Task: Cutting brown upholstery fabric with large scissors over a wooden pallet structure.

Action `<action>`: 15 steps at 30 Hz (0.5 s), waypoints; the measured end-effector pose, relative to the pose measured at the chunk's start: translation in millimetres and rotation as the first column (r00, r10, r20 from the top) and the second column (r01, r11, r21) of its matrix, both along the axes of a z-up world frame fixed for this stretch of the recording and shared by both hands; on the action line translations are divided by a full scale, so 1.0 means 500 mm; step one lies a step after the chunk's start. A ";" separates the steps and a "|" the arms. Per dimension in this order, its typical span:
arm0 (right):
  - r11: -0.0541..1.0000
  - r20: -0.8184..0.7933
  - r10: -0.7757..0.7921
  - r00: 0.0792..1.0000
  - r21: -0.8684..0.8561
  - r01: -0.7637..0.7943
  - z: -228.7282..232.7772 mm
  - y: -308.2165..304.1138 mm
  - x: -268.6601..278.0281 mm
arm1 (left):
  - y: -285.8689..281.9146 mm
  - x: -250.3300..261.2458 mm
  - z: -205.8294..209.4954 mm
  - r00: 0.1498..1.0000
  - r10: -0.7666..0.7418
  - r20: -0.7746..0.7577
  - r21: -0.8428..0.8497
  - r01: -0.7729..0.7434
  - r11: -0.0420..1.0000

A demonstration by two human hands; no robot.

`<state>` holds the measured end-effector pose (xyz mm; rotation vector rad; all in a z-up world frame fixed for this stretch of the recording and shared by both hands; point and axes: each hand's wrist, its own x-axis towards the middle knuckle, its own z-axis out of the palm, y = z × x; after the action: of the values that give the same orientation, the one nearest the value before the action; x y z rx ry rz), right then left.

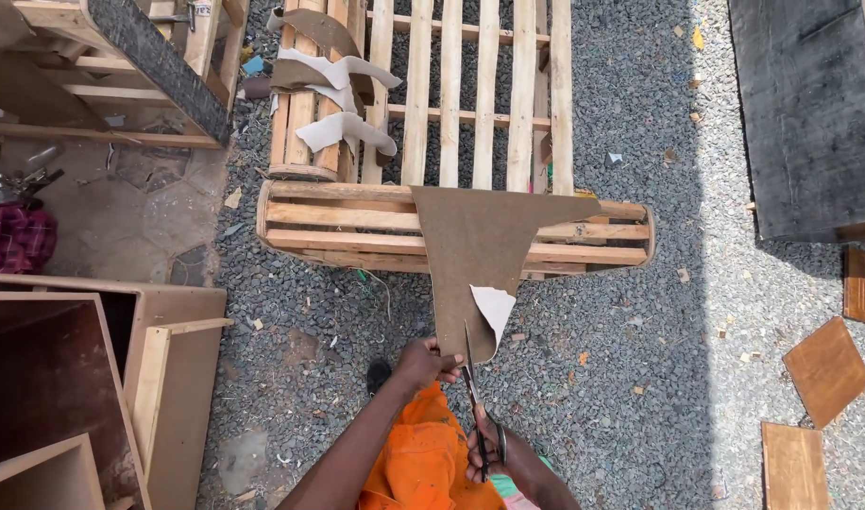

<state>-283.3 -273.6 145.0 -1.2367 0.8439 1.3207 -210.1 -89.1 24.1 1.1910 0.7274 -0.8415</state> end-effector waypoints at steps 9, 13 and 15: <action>0.978 0.330 -0.105 0.938 -0.139 0.158 -0.002 0.035 -0.047 | 0.019 -0.017 -0.004 0.999 0.029 -0.019 -0.052 -0.030 0.998; 0.970 0.305 -0.143 0.942 -0.144 0.194 0.005 0.045 -0.048 | 0.017 -0.037 -0.027 0.996 0.083 0.013 -0.162 -0.080 0.983; 0.978 0.273 -0.121 0.954 -0.131 0.162 0.008 0.052 -0.035 | 0.020 -0.035 -0.046 0.996 0.078 0.051 -0.159 -0.069 0.985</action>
<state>-301.0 -247.8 148.9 -1.4084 0.8356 0.9643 -227.8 -79.1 1.2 1.0372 0.6429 -0.7857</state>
